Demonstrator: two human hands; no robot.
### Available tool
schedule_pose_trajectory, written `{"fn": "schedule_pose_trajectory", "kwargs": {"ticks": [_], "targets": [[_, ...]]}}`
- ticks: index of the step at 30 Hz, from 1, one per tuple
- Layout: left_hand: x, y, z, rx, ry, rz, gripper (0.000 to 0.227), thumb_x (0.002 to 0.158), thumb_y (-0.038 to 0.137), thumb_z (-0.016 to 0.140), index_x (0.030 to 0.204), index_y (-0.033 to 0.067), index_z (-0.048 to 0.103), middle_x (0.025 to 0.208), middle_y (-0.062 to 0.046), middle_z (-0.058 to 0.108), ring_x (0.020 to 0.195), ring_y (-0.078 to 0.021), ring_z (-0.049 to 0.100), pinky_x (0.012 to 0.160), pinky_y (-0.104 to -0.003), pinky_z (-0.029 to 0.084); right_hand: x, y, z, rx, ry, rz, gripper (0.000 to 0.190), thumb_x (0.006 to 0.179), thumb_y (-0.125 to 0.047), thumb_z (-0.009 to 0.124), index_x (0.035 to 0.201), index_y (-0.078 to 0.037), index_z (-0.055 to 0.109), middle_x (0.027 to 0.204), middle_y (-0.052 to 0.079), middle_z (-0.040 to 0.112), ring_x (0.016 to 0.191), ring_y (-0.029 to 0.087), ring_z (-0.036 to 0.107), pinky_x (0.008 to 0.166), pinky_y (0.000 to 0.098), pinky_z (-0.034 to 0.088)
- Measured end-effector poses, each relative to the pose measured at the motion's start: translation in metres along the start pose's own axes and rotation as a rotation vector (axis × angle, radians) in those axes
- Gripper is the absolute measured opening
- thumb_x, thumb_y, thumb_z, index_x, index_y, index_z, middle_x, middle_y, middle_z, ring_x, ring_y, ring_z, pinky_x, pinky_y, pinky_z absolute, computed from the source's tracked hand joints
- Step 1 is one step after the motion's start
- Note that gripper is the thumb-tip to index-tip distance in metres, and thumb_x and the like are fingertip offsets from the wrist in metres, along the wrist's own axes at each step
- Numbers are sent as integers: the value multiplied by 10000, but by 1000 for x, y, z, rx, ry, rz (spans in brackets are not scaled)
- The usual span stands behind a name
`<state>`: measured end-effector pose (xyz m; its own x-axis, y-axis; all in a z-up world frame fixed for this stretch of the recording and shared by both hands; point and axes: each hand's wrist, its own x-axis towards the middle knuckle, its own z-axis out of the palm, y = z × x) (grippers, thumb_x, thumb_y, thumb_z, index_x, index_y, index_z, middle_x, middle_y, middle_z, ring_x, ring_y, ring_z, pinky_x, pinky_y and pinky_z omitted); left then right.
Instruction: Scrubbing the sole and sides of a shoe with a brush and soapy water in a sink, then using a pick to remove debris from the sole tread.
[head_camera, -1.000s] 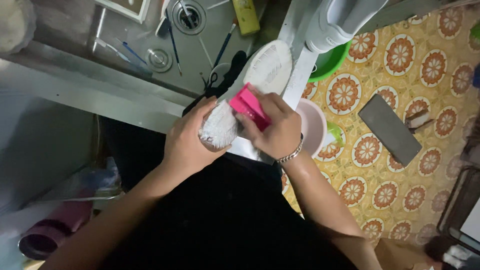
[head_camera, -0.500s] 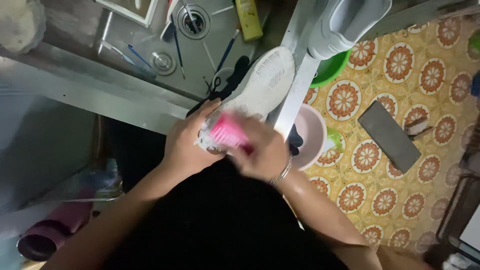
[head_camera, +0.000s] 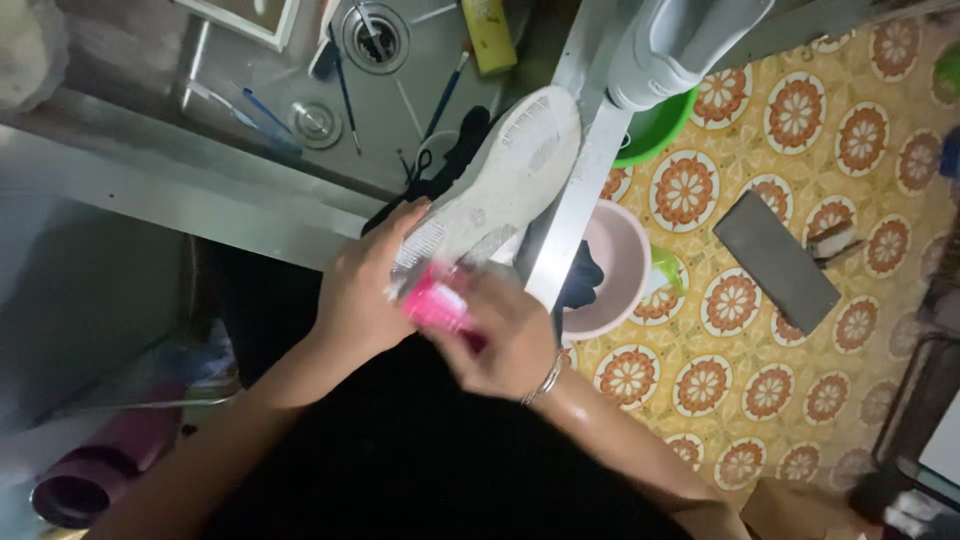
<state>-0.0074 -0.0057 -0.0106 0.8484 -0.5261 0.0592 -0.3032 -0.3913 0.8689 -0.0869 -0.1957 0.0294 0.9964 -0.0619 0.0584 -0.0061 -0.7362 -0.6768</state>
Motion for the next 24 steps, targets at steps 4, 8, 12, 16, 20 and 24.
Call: {"fn": "schedule_pose_trajectory", "kwargs": {"ticks": [4, 8, 12, 16, 20, 24], "targets": [[0, 4, -2, 48, -10, -5, 918, 664, 200, 911, 1466, 79, 481, 1439, -201, 602, 1221, -393, 657, 989, -452, 554, 1, 45, -3, -61, 77, 69, 292, 924, -278, 836, 1083, -84, 687, 948, 140, 698, 823, 319, 713, 735, 396, 573], [0, 5, 1, 70, -14, -23, 941, 614, 174, 885, 1458, 84, 480, 1437, -210, 606, 1204, -404, 662, 969, -458, 552, 0, 21, -1, -118, 100, 278, 267, 875, -253, 825, 1014, -52, 716, 830, 139, 693, 674, 302, 697, 627, 391, 552], [2, 6, -1, 97, -36, -49, 925, 655, 186, 902, 1468, 83, 473, 1418, -210, 613, 1208, -418, 652, 969, -471, 547, -10, 16, 2, 12, 61, 54, 300, 844, -245, 809, 1048, -46, 713, 869, 157, 701, 709, 300, 711, 652, 379, 575], [0, 9, 0, 116, -40, -65, 915, 630, 145, 874, 1456, 82, 487, 1394, -221, 622, 1191, -413, 656, 960, -472, 554, -5, 46, 5, -74, 135, 414, 268, 875, -287, 845, 963, -67, 719, 786, 127, 721, 647, 258, 717, 603, 371, 562], [4, 7, -1, 104, -2, -8, 926, 636, 196, 905, 1453, 72, 486, 1392, -225, 624, 1213, -412, 651, 978, -469, 551, -6, 6, 3, -7, 180, 192, 297, 911, -276, 811, 1066, -46, 705, 896, 156, 724, 768, 296, 730, 692, 383, 582], [5, 7, -5, 104, -37, -14, 936, 609, 176, 892, 1445, 59, 490, 1388, -235, 618, 1211, -412, 648, 983, -466, 542, -4, 49, 3, 17, 165, 178, 320, 874, -241, 819, 1084, -30, 701, 872, 160, 715, 735, 311, 735, 675, 379, 585]]}}
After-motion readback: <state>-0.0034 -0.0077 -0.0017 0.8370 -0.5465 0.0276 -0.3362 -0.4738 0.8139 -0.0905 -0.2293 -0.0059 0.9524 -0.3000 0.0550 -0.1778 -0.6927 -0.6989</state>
